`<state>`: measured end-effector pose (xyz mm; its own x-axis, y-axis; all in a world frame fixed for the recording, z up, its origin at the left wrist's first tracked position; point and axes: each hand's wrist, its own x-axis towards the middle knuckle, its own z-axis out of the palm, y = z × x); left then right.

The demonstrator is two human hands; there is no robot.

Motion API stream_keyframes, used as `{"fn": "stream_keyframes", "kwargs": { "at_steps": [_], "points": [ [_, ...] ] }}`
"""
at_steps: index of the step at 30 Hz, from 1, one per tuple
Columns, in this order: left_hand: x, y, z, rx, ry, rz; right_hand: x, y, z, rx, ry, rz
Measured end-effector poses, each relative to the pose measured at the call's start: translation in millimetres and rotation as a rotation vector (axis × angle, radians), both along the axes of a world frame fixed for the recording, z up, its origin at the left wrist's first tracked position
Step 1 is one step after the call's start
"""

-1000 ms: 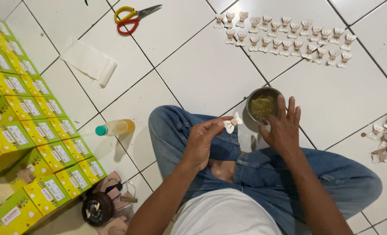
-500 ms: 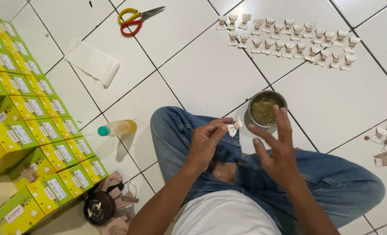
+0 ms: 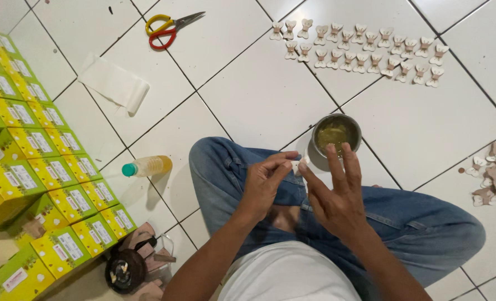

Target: The person sits on the floor and repeatedly picks up small white and brown paper cutouts. They apply a liquid from a metal cup to the cutouts and press them together, then place the assembled items in rows on the floor. A pair of scissors and stacked boxes are visible nearby.

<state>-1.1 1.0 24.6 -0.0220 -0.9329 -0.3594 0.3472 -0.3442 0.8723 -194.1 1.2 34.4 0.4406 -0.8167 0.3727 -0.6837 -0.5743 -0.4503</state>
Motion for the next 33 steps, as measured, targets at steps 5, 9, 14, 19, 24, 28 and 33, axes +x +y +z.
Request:
{"fn": "stream_keyframes", "kwargs": {
  "at_steps": [5,9,14,19,24,28,33],
  "points": [
    [3.2,-0.5,-9.1,0.019,0.058,0.060,-0.4,-2.2,-13.4,-0.043,0.125,0.052],
    [13.1,-20.9,-35.9,0.051,0.040,0.157,-23.5,-0.7,-20.6,0.099,0.005,-0.081],
    [39.0,-81.3,-85.0,0.014,-0.105,0.247,-68.3,-9.1,-42.5,0.223,-0.104,-0.422],
    [51.8,-153.8,-119.0,0.036,-0.179,0.324,-99.5,-8.6,-86.0,0.213,-0.112,-0.617],
    [41.6,-229.2,-130.7,0.201,-0.145,0.387,-116.8,-2.9,-132.4,0.267,-0.150,-0.763],
    [31.7,-263.7,-136.9,0.294,-0.057,0.489,-132.1,4.0,-158.9,0.287,-0.177,-0.736],
    [26.8,-266.2,-149.2,0.357,-0.138,0.520,-153.7,2.5,-180.6,0.385,-0.176,-0.645]
  ]
}}
